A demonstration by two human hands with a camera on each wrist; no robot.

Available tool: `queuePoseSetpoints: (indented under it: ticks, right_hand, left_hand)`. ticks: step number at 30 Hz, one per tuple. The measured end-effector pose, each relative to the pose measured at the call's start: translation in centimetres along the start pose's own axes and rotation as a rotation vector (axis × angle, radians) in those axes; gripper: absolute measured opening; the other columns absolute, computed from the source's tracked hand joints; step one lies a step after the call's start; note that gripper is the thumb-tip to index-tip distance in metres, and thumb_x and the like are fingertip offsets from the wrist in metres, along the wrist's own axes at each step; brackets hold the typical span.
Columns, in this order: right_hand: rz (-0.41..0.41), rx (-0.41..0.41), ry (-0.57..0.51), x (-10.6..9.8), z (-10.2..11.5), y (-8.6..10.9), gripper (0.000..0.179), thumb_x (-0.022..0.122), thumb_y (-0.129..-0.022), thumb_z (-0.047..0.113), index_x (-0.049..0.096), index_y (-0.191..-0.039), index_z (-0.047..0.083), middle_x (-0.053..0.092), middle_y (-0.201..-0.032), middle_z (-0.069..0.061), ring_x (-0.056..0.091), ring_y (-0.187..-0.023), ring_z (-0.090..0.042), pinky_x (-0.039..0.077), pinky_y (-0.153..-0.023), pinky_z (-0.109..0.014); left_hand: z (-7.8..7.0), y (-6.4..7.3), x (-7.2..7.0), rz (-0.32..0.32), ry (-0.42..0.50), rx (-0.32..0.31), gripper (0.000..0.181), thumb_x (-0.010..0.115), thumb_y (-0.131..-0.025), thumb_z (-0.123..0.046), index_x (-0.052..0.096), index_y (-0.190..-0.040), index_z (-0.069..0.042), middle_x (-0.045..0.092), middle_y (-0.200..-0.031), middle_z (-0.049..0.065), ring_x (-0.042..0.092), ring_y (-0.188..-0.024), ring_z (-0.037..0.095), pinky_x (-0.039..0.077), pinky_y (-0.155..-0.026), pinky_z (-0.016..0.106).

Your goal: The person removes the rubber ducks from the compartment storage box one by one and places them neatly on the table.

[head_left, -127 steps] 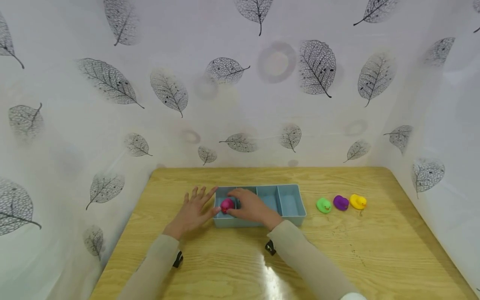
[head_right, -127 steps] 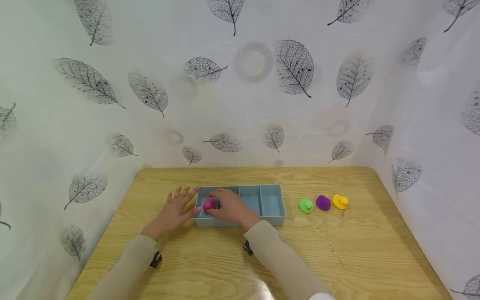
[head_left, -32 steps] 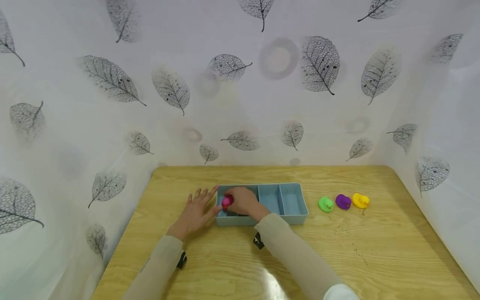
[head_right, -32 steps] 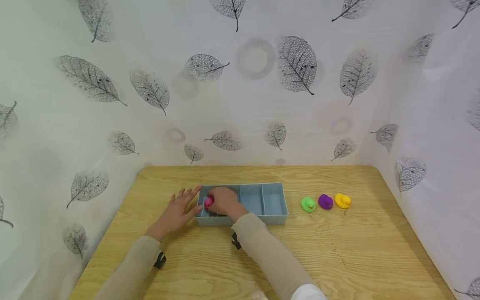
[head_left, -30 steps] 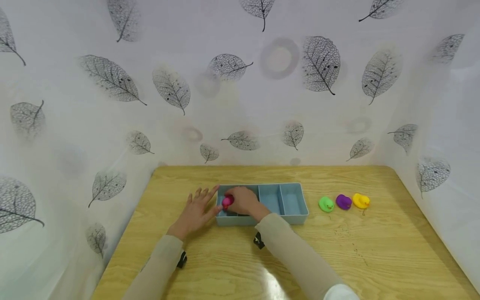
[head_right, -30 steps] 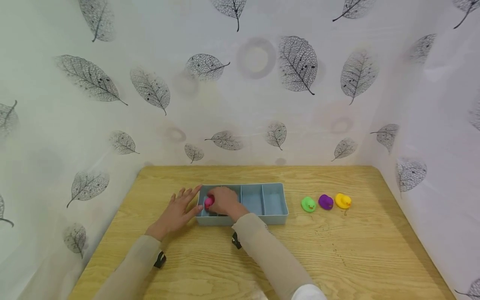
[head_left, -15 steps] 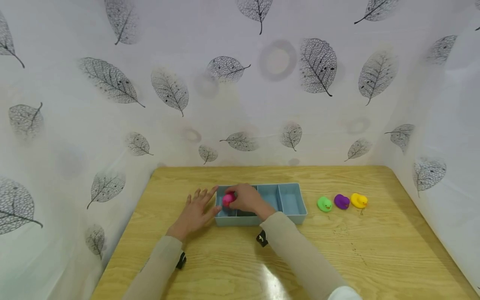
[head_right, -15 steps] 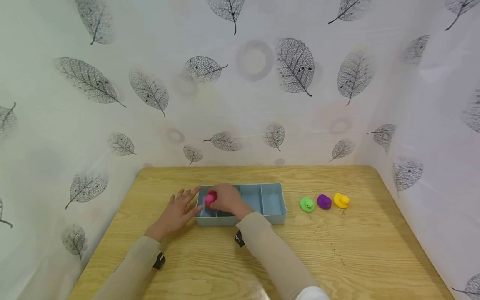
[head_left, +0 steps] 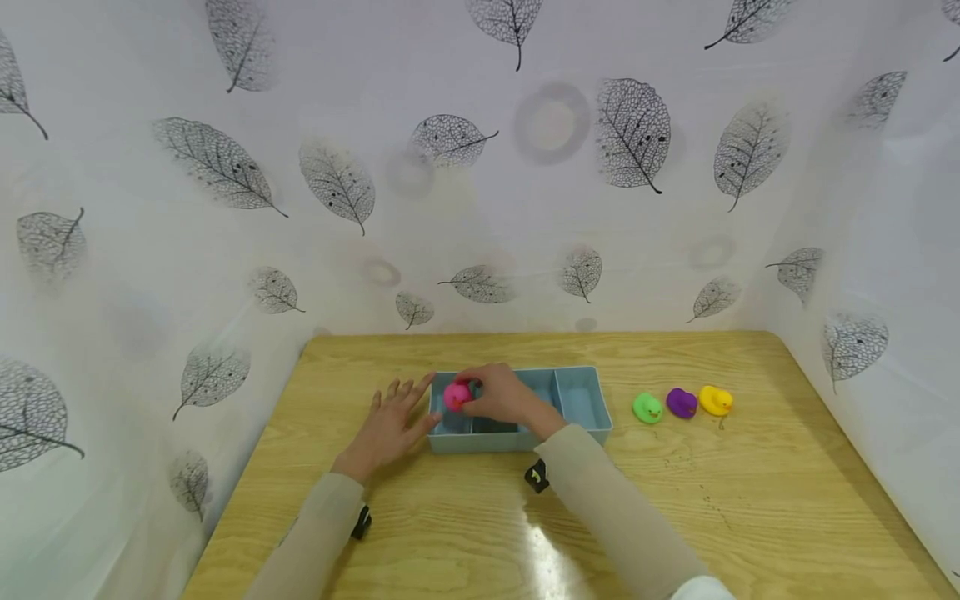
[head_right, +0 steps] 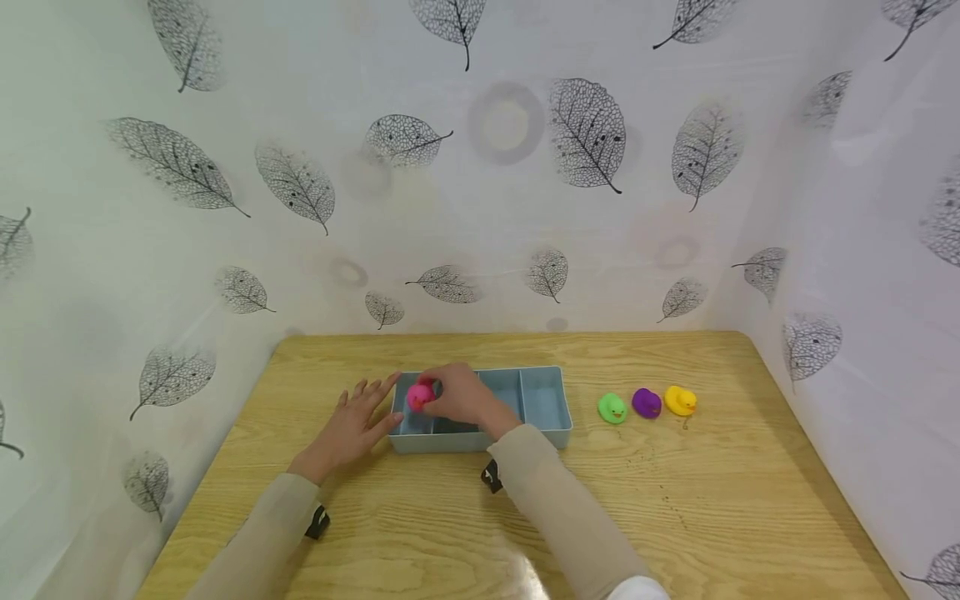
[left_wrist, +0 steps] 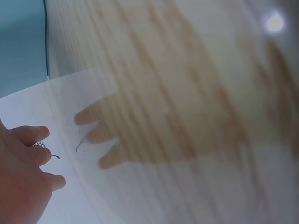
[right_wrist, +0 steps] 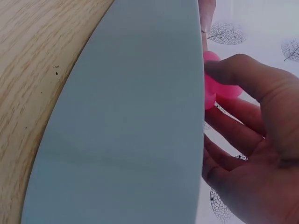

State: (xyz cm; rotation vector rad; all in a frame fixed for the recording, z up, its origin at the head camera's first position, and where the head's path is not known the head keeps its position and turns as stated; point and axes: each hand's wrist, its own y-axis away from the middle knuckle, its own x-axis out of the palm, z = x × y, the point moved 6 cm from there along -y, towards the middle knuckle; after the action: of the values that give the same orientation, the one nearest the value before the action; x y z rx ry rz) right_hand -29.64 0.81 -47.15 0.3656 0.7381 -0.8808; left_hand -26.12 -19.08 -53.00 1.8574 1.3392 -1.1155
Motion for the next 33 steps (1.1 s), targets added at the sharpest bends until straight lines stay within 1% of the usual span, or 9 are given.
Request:
queuePoseSetpoints:
  ticks: [4, 8, 11, 14, 18, 23, 29, 33]
  right_hand:
    - [-0.024, -0.016, -0.078, -0.5, 0.1, 0.1, 0.046, 0.082, -0.087, 0.012, 0.072, -0.132, 0.007, 0.075, -0.120, -0.010, 0.070, -0.104, -0.024, 0.060, -0.089, -0.034]
    - [-0.040, -0.048, -0.155, -1.1, 0.1, 0.3, 0.045, 0.080, -0.088, 0.012, 0.072, -0.132, 0.006, 0.073, -0.120, -0.009, 0.068, -0.104, -0.020, 0.060, -0.089, -0.032]
    - [-0.040, -0.057, -0.180, -1.4, -0.1, 0.5, 0.047, 0.079, -0.088, 0.012, 0.071, -0.133, 0.005, 0.071, -0.121, -0.009, 0.067, -0.103, -0.019, 0.060, -0.088, -0.031]
    - [-0.036, -0.053, -0.215, -1.5, -0.6, 0.7, 0.049, 0.078, -0.088, 0.012, 0.069, -0.136, 0.002, 0.069, -0.124, -0.011, 0.068, -0.105, -0.020, 0.060, -0.090, -0.033]
    - [-0.038, -0.041, -0.276, -1.6, -1.2, 1.0, 0.051, 0.079, -0.088, 0.011, 0.068, -0.137, 0.002, 0.068, -0.126, -0.013, 0.069, -0.109, -0.023, 0.060, -0.094, -0.035]
    - [-0.042, -0.018, -0.345, -2.0, -1.7, 1.3, 0.055, 0.077, -0.087, 0.009, 0.066, -0.140, 0.003, 0.069, -0.128, -0.013, 0.069, -0.108, -0.022, 0.060, -0.093, -0.033]
    - [-0.058, 0.020, -0.412, -2.4, -2.4, 1.7, 0.056, 0.084, -0.089, 0.017, 0.065, -0.141, 0.005, 0.069, -0.130, -0.012, 0.068, -0.109, -0.022, 0.060, -0.092, -0.035]
    - [-0.083, 0.032, -0.420, -2.8, -2.7, 2.2, 0.056, 0.085, -0.090, 0.022, 0.065, -0.140, 0.007, 0.068, -0.133, -0.012, 0.068, -0.108, -0.021, 0.060, -0.091, -0.032]
  left_hand:
    - [0.0, 0.1, 0.0, -0.005, -0.004, 0.000, 0.076, 0.049, -0.105, -0.063, 0.014, -0.169, -0.041, 0.031, -0.170, 0.024, 0.018, -0.159, 0.053, 0.009, -0.125, 0.076]
    - [0.0, 0.1, 0.0, -0.014, -0.006, 0.009, 0.076, 0.049, -0.106, -0.062, 0.015, -0.170, -0.040, 0.031, -0.170, 0.024, 0.019, -0.159, 0.054, 0.009, -0.125, 0.077]
    - [0.0, 0.0, 0.0, -0.017, -0.006, 0.013, 0.076, 0.049, -0.106, -0.061, 0.016, -0.170, -0.039, 0.032, -0.170, 0.024, 0.019, -0.159, 0.055, 0.009, -0.125, 0.077]
    - [0.1, 0.0, 0.1, -0.020, -0.007, 0.015, 0.075, 0.049, -0.106, -0.061, 0.018, -0.170, -0.036, 0.032, -0.169, 0.025, 0.020, -0.158, 0.055, 0.009, -0.124, 0.078]
    - [0.1, 0.0, 0.2, -0.020, -0.003, 0.017, 0.076, 0.049, -0.106, -0.060, 0.020, -0.170, -0.033, 0.032, -0.169, 0.025, 0.020, -0.158, 0.055, 0.008, -0.124, 0.078]
    - [0.1, 0.0, 0.2, -0.018, -0.001, 0.019, 0.076, 0.050, -0.106, -0.060, 0.020, -0.170, -0.032, 0.032, -0.169, 0.025, 0.020, -0.158, 0.055, 0.009, -0.124, 0.077]
    - [0.1, 0.1, 0.2, -0.014, -0.008, 0.018, 0.076, 0.050, -0.106, -0.060, 0.015, -0.170, -0.038, 0.031, -0.170, 0.025, 0.019, -0.158, 0.055, 0.009, -0.125, 0.077]
    - [0.1, 0.1, 0.1, -0.020, -0.010, 0.022, 0.077, 0.051, -0.106, -0.060, 0.014, -0.170, -0.039, 0.032, -0.170, 0.024, 0.019, -0.158, 0.055, 0.010, -0.125, 0.077]
